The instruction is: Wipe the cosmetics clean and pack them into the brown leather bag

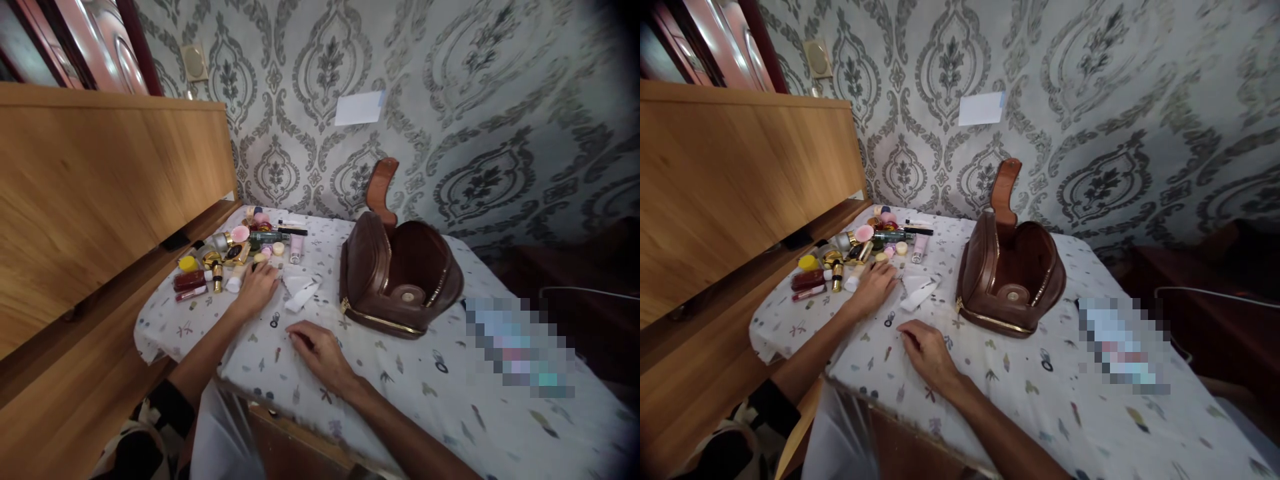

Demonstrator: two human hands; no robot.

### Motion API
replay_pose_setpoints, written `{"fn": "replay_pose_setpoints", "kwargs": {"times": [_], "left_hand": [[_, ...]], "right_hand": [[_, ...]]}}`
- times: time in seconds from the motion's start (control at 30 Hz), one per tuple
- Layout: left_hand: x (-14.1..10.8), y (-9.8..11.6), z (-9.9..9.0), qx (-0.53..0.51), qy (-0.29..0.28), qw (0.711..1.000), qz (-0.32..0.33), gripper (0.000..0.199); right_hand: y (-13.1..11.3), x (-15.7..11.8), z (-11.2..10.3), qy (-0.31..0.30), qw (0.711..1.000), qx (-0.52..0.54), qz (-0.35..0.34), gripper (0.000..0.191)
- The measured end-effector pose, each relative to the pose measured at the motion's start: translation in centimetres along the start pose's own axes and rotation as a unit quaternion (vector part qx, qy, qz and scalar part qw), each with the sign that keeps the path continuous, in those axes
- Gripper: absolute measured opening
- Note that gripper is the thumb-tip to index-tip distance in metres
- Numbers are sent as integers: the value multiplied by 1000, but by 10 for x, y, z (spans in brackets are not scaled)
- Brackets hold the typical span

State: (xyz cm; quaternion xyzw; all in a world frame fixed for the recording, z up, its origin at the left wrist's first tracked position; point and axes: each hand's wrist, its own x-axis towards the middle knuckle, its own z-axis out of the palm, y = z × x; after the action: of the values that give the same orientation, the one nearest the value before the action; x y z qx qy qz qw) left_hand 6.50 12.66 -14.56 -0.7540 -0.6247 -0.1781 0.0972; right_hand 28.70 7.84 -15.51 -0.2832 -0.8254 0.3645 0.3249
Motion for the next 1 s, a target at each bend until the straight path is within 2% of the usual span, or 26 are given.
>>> {"fn": "replay_pose_setpoints", "kwargs": {"times": [0.13,0.23,0.27,0.33,0.43,0.5,0.53,0.57,0.63,0.7,0.73,0.77,0.83,0.9,1.0], "left_hand": [[3,7,-4,3,-11,1000,10,24],[4,8,-6,-7,-18,1000,6,22],[4,7,-7,-8,-16,1000,4,21],[3,6,-8,-8,-10,1000,0,20],[2,5,-8,-10,2,1000,-7,18],[0,4,-8,-14,11,1000,-8,17],[0,4,-8,-18,15,1000,-7,17],[-1,4,-8,-22,18,1000,-5,18],[-2,3,-9,-33,24,999,2,26],[-3,2,-9,-62,38,997,19,39],[-3,1,-10,-84,48,995,30,43],[-3,1,-10,-110,57,992,40,43],[-2,-1,-11,-157,72,984,50,29],[-2,-2,-11,-179,82,980,42,17],[-2,-5,-13,-188,107,976,16,18]], "right_hand": [[9,6,1,-20,995,70,68,20],[6,22,-10,-102,987,71,101,36],[2,29,-15,-131,984,35,112,42],[-8,45,-25,-152,975,-112,113,51],[-19,66,-34,-127,921,-342,136,61],[-15,77,-34,-122,891,-406,163,50],[-10,81,-32,-115,888,-411,171,42],[-3,85,-29,-98,897,-398,167,35],[13,92,-21,-23,939,-312,142,27],[28,99,-12,63,983,-135,109,18],[34,102,-6,89,991,-27,99,17],[38,104,-1,108,988,58,90,17],[44,106,10,120,981,130,77,23],[46,104,20,126,981,134,67,27],[49,95,28,130,981,135,56,27]]}}
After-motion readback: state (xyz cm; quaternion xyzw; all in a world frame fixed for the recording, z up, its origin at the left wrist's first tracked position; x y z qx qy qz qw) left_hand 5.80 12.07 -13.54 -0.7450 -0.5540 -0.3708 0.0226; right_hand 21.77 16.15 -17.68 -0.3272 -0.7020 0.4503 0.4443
